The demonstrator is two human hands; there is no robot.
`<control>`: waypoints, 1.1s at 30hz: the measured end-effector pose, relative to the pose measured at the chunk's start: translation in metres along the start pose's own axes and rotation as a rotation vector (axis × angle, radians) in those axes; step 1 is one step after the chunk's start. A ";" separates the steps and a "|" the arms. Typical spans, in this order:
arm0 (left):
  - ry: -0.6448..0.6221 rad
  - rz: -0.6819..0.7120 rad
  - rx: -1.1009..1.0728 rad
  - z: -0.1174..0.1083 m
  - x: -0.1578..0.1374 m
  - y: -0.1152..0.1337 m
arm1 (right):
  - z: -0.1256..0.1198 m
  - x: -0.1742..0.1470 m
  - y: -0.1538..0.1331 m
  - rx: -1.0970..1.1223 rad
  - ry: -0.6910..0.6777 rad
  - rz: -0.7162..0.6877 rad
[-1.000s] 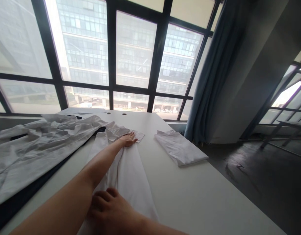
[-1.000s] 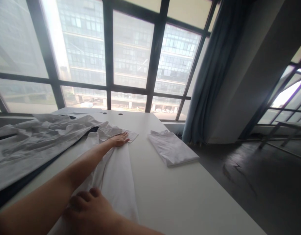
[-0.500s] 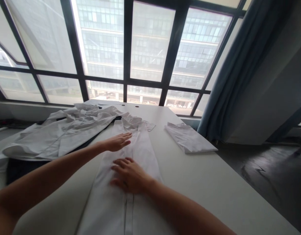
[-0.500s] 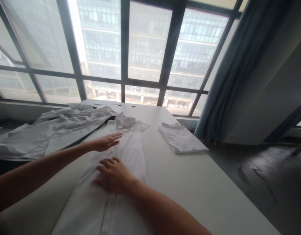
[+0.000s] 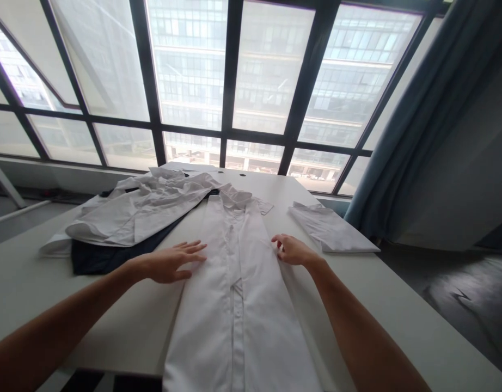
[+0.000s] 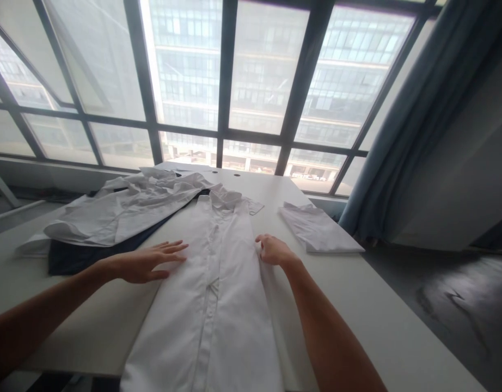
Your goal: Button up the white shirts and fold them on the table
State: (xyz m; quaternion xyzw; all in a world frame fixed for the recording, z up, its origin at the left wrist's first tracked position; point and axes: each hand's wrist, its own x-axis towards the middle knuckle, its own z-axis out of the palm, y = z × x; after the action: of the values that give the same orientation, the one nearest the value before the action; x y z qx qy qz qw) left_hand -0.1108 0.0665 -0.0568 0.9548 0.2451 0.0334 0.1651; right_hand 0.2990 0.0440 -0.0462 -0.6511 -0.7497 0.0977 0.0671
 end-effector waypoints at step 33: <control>0.091 0.140 0.099 -0.008 0.011 0.020 | 0.020 0.013 0.004 0.101 0.151 -0.171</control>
State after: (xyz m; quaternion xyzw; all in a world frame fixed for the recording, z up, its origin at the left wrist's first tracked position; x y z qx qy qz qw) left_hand -0.0934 0.0573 -0.0426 0.9740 0.1865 0.0762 0.1036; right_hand 0.2962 0.0566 -0.0668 -0.5862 -0.7894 0.0800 0.1639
